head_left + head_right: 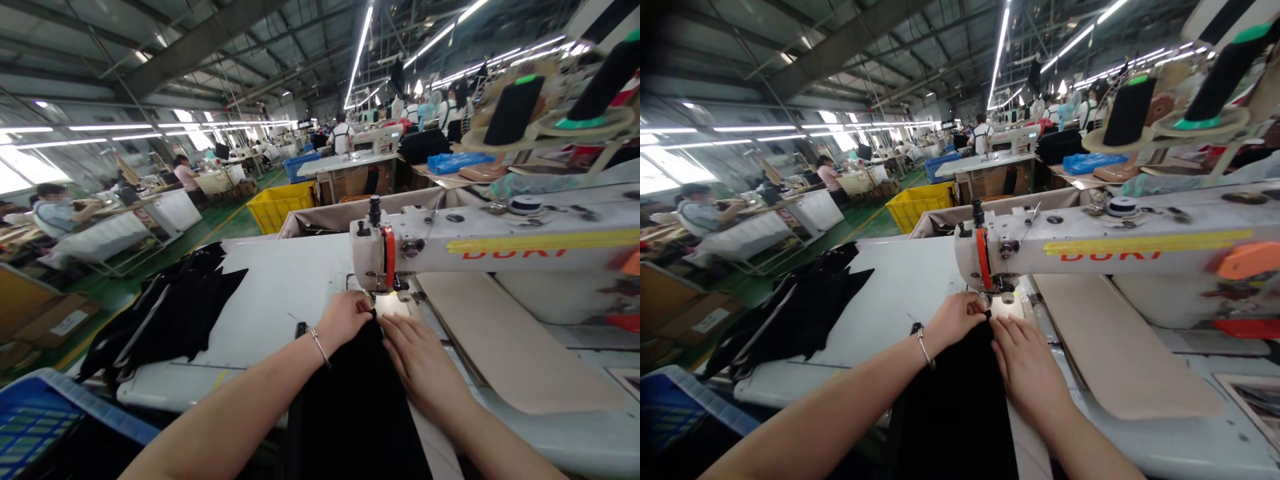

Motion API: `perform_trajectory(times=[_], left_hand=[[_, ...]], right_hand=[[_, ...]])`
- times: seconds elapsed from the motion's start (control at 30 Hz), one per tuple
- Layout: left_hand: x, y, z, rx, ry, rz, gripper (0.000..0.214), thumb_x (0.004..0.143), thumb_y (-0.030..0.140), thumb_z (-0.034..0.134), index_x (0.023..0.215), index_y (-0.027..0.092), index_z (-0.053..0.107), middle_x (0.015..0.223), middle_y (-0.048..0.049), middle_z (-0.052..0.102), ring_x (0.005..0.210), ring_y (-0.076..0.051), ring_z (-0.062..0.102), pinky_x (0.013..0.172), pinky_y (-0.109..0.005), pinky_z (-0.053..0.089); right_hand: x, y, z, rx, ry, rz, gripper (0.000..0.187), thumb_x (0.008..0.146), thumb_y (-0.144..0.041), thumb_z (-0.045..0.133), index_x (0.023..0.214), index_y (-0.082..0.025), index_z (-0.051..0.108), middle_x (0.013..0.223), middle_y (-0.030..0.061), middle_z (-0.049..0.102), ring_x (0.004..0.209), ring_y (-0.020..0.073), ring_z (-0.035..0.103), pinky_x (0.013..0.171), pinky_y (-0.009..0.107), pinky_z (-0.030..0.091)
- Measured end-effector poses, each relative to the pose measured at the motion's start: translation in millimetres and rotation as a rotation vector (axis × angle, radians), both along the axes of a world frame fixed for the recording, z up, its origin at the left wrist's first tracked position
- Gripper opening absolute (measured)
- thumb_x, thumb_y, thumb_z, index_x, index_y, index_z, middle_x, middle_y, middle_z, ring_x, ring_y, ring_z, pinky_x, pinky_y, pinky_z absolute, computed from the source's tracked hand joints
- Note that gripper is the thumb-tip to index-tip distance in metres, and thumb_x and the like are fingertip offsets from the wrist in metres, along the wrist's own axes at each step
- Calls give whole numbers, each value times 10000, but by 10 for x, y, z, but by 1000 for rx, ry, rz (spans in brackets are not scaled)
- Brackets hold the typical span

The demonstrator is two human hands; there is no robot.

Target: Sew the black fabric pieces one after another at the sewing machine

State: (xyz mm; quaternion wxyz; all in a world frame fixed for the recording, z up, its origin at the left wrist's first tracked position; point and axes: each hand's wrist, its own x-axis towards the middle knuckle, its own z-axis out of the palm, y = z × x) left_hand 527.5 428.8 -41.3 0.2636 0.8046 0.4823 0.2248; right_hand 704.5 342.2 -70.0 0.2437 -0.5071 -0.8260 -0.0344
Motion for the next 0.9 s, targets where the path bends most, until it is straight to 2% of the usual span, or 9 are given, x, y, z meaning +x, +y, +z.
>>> perform_trajectory(times=[0.2,0.43,0.57,0.7,0.77,0.9], left_hand=[[47,126,64,66,43,26,29,753,179,678,765,181,705,790,-19,695,764,-165,632,711,-246,468],[84,273,-67,81,50,65,37,747,159,687,777,176,700,817,-29,687,809,-176,636,741,-256,485],[78,136,20,154,77,79,55,778,148,671,829,162,686,915,-55,667,907,-201,617,838,-308,491],[-4,-149,111,303,191,-132,130,885,169,572,976,172,664,1061,-62,642,1065,-211,565,1003,-375,437],[-56,-237,101,303,211,-215,191,921,185,523,1073,165,638,1143,-66,623,1134,-201,538,1053,-373,415],[-111,-246,28,303,203,-226,242,936,196,500,1153,159,602,1228,-72,587,1206,-199,502,1098,-378,396]], right_hand=[[20,-8,-14,-40,-32,1,468,920,-195,421,1387,-182,438,1353,74,501,1250,257,409,1064,444,335],[1,3,13,-74,-46,-25,539,893,-157,431,1429,-171,379,1378,75,472,1247,260,390,1066,447,331],[9,11,4,-77,-39,-31,524,900,-163,424,1422,-183,392,1376,68,470,1243,256,390,1060,445,337],[33,13,-23,-93,-23,-7,489,901,-154,419,1387,-198,441,1348,67,489,1231,245,406,1061,438,339],[34,16,-25,-93,-15,0,472,902,-152,421,1369,-203,463,1340,68,492,1230,246,409,1065,439,336],[18,12,-4,-90,-13,-18,473,897,-153,431,1365,-207,468,1329,72,499,1223,256,418,1057,452,344]])
